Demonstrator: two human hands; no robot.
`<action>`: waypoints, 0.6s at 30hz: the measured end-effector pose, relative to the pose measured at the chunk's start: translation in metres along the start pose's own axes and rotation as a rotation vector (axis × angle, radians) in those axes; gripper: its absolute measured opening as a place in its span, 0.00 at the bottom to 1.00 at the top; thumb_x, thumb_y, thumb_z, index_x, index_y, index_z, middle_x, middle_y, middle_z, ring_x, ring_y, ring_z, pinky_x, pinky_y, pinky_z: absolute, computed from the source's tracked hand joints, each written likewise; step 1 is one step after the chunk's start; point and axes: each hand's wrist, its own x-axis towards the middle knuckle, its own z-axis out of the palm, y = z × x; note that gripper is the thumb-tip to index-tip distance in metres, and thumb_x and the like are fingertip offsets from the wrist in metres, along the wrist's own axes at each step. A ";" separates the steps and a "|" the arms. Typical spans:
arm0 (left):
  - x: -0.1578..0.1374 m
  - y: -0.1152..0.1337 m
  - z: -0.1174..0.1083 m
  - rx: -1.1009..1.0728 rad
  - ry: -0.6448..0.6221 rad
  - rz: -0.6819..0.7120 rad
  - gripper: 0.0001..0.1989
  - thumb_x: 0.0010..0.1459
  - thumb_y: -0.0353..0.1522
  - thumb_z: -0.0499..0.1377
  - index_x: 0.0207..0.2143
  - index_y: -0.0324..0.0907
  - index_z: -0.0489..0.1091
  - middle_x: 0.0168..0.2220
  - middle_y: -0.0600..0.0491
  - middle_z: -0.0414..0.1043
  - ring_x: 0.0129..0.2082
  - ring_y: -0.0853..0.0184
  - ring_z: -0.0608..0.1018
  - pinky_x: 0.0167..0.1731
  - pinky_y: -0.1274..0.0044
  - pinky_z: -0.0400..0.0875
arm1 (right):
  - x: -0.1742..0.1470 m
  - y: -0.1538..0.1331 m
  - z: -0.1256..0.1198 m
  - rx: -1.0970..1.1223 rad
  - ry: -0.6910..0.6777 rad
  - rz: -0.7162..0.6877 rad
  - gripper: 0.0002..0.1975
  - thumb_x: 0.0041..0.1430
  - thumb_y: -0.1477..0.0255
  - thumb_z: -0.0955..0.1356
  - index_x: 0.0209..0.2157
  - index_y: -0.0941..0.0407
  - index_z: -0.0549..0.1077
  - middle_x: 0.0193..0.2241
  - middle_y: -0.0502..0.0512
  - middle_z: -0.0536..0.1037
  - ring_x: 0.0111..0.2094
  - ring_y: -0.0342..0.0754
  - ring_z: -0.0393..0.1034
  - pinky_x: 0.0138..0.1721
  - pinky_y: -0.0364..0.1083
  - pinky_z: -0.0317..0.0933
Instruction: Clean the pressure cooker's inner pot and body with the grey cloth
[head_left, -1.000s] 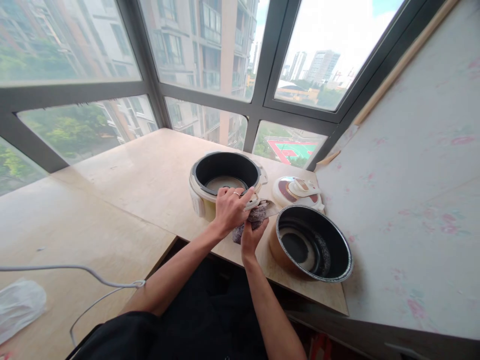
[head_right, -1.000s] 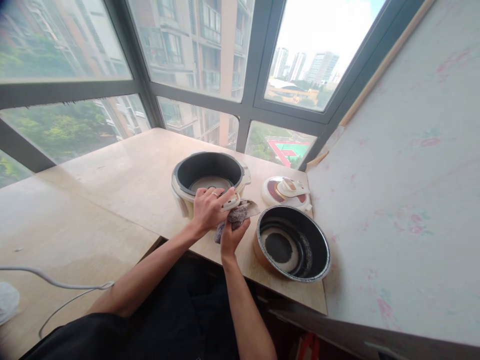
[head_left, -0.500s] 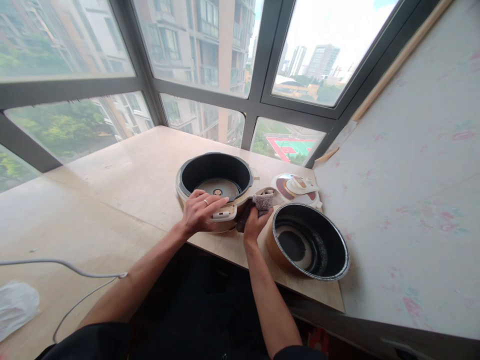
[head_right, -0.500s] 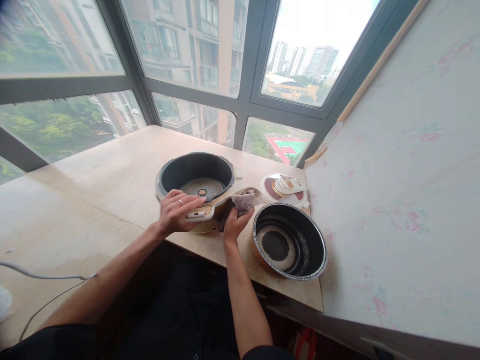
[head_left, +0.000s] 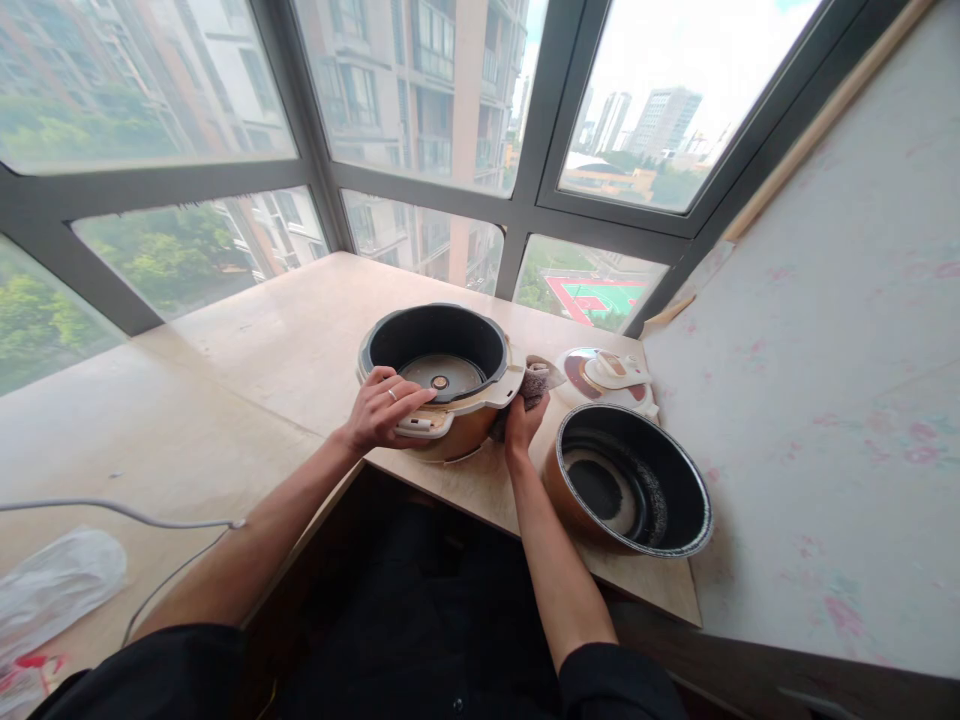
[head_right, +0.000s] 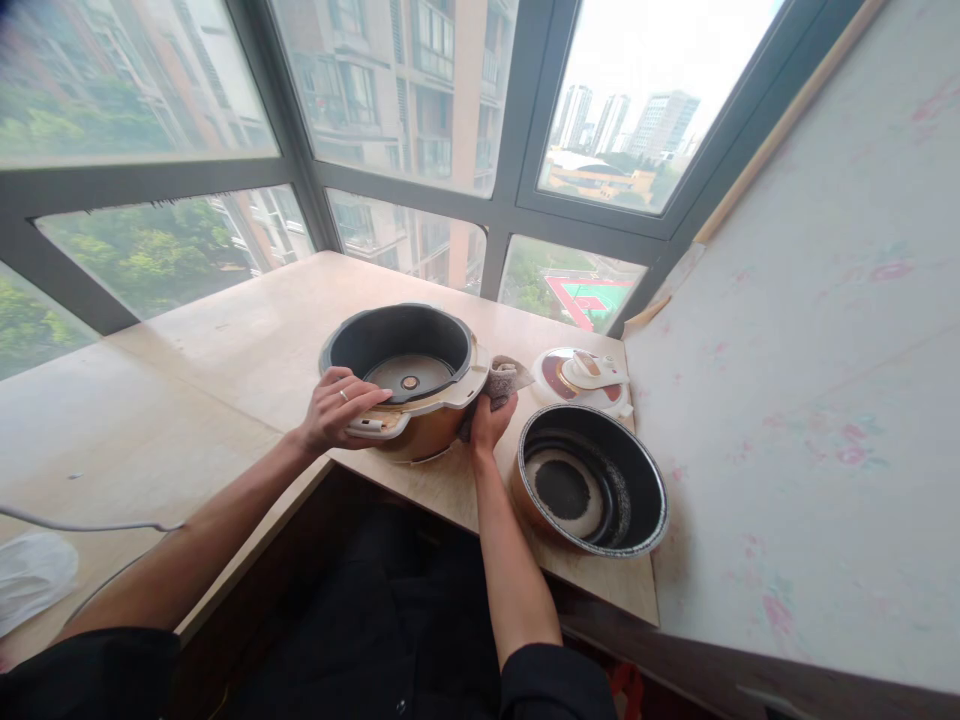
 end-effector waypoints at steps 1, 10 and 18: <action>0.000 0.005 -0.003 0.005 -0.039 -0.049 0.29 0.54 0.47 0.64 0.54 0.43 0.68 0.38 0.48 0.79 0.33 0.62 0.79 0.43 0.65 0.66 | -0.003 -0.001 -0.001 -0.009 0.007 0.000 0.26 0.49 0.67 0.67 0.51 0.59 0.66 0.45 0.59 0.72 0.46 0.52 0.67 0.53 0.56 0.62; 0.001 0.089 -0.025 -0.136 -0.055 -0.840 0.48 0.55 0.46 0.65 0.70 0.40 0.47 0.71 0.36 0.45 0.72 0.47 0.47 0.67 0.53 0.47 | -0.097 -0.009 -0.005 0.032 0.157 0.071 0.32 0.48 0.65 0.68 0.54 0.58 0.59 0.54 0.65 0.68 0.52 0.54 0.67 0.59 0.58 0.59; 0.034 0.104 0.026 -0.221 0.446 -1.320 0.49 0.55 0.44 0.67 0.70 0.43 0.44 0.71 0.37 0.41 0.72 0.51 0.46 0.69 0.57 0.45 | -0.143 -0.024 0.001 0.098 0.132 0.150 0.35 0.50 0.63 0.71 0.56 0.56 0.56 0.55 0.66 0.69 0.52 0.53 0.69 0.57 0.57 0.63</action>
